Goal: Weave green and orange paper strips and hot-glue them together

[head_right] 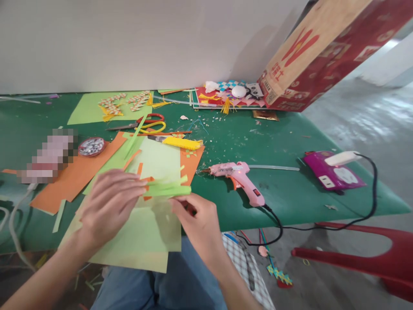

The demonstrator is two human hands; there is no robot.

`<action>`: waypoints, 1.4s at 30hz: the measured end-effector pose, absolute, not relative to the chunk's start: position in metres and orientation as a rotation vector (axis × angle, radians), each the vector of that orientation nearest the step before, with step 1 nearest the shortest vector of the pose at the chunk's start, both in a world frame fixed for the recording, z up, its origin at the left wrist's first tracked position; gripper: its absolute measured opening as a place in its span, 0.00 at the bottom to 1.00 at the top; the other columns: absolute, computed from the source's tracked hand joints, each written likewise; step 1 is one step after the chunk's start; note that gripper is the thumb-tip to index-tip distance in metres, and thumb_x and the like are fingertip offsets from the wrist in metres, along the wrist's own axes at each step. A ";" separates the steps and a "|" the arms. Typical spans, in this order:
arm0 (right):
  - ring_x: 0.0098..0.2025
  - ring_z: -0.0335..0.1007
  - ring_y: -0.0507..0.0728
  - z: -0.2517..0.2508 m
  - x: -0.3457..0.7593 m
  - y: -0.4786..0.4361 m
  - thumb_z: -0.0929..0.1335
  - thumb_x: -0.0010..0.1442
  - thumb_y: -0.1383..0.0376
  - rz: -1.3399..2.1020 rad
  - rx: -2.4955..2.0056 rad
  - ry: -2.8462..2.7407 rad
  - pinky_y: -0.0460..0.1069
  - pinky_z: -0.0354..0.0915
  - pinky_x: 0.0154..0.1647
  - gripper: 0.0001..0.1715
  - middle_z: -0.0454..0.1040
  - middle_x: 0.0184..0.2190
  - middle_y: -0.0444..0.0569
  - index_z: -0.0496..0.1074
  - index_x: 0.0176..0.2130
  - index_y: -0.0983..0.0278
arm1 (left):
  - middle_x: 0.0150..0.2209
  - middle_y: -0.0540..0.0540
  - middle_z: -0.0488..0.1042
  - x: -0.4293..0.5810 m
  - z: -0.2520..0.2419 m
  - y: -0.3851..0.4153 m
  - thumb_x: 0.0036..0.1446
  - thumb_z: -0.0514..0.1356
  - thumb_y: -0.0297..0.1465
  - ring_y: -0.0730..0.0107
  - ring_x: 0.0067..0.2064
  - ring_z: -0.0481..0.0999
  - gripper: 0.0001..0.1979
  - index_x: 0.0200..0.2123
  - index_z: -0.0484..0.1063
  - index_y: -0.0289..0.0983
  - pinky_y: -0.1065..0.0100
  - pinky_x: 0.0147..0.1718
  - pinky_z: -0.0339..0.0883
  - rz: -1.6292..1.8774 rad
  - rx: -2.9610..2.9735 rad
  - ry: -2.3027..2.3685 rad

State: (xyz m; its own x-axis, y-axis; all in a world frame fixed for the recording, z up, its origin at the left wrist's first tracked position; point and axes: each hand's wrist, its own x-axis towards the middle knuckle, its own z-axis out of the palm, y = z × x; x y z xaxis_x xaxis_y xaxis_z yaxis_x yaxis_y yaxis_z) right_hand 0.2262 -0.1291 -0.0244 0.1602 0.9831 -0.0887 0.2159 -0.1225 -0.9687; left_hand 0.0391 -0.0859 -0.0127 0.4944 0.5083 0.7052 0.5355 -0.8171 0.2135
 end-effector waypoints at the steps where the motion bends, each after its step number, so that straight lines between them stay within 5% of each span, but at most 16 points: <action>1: 0.22 0.64 0.51 -0.025 0.230 -0.129 0.68 0.53 0.60 1.018 -1.516 -1.173 0.45 0.59 0.23 0.13 0.71 0.18 0.45 0.71 0.22 0.64 | 0.39 0.48 0.80 0.036 -0.019 -0.088 0.55 0.60 0.20 0.64 0.44 0.78 0.10 0.38 0.74 0.40 0.59 0.46 0.71 -1.171 -2.695 -0.924; 5: 0.20 0.63 0.49 -0.028 0.242 -0.131 0.67 0.55 0.58 0.919 -1.461 -1.081 0.44 0.58 0.20 0.13 0.70 0.18 0.43 0.70 0.25 0.64 | 0.36 0.47 0.80 0.029 -0.020 -0.082 0.57 0.59 0.20 0.67 0.42 0.79 0.07 0.35 0.73 0.37 0.64 0.44 0.73 -1.275 -2.608 -1.106; 10: 0.18 0.58 0.47 -0.037 0.240 -0.135 0.62 0.62 0.57 0.780 -1.437 -1.137 0.44 0.54 0.19 0.20 0.67 0.18 0.42 0.65 0.22 0.63 | 0.29 0.54 0.79 0.029 0.026 -0.044 0.55 0.61 0.24 0.76 0.28 0.77 0.04 0.31 0.73 0.39 0.74 0.28 0.70 -1.318 -2.313 -1.384; 15: 0.19 0.55 0.48 -0.044 0.239 -0.141 0.59 0.66 0.56 0.714 -1.424 -1.105 0.45 0.52 0.20 0.24 0.62 0.17 0.40 0.59 0.21 0.62 | 0.33 0.50 0.80 0.038 0.048 -0.036 0.55 0.59 0.20 0.70 0.36 0.79 0.08 0.35 0.73 0.38 0.70 0.35 0.72 -1.316 -2.106 -0.971; 18: 0.19 0.54 0.48 -0.046 0.242 -0.143 0.59 0.66 0.57 0.743 -1.352 -1.060 0.46 0.52 0.20 0.25 0.57 0.15 0.39 0.56 0.20 0.61 | 0.38 0.46 0.80 0.042 0.025 -0.059 0.57 0.57 0.20 0.66 0.41 0.80 0.07 0.37 0.73 0.36 0.66 0.39 0.74 -0.983 -2.373 -0.733; 22: 0.18 0.54 0.48 -0.046 0.245 -0.145 0.60 0.66 0.59 0.730 -1.325 -1.072 0.46 0.52 0.19 0.25 0.54 0.14 0.38 0.54 0.19 0.61 | 0.34 0.42 0.80 0.039 -0.010 -0.088 0.58 0.54 0.17 0.63 0.36 0.80 0.09 0.33 0.74 0.29 0.63 0.36 0.76 -0.712 -2.554 -0.727; 32: 0.17 0.57 0.47 -0.045 0.244 -0.146 0.65 0.61 0.60 0.659 -1.422 -1.042 0.43 0.54 0.18 0.15 0.63 0.15 0.39 0.68 0.25 0.64 | 0.38 0.39 0.80 0.018 -0.012 -0.099 0.60 0.53 0.18 0.60 0.39 0.80 0.10 0.36 0.74 0.28 0.62 0.39 0.75 -0.645 -2.629 -0.817; 37: 0.29 0.71 0.50 -0.046 0.249 -0.144 0.69 0.57 0.62 0.774 -1.160 -0.836 0.45 0.66 0.31 0.14 0.68 0.20 0.41 0.67 0.23 0.63 | 0.35 0.47 0.80 0.012 -0.015 -0.083 0.60 0.57 0.25 0.68 0.36 0.79 0.07 0.39 0.74 0.36 0.69 0.37 0.73 -1.012 -2.634 -1.334; 42: 0.39 0.76 0.53 -0.037 0.265 -0.145 0.72 0.52 0.66 1.109 -0.738 -0.286 0.45 0.73 0.38 0.07 0.73 0.27 0.43 0.69 0.27 0.63 | 0.28 0.49 0.75 0.021 0.003 -0.058 0.47 0.67 0.37 0.70 0.30 0.76 0.11 0.31 0.75 0.35 0.73 0.27 0.69 -1.960 -2.310 -2.346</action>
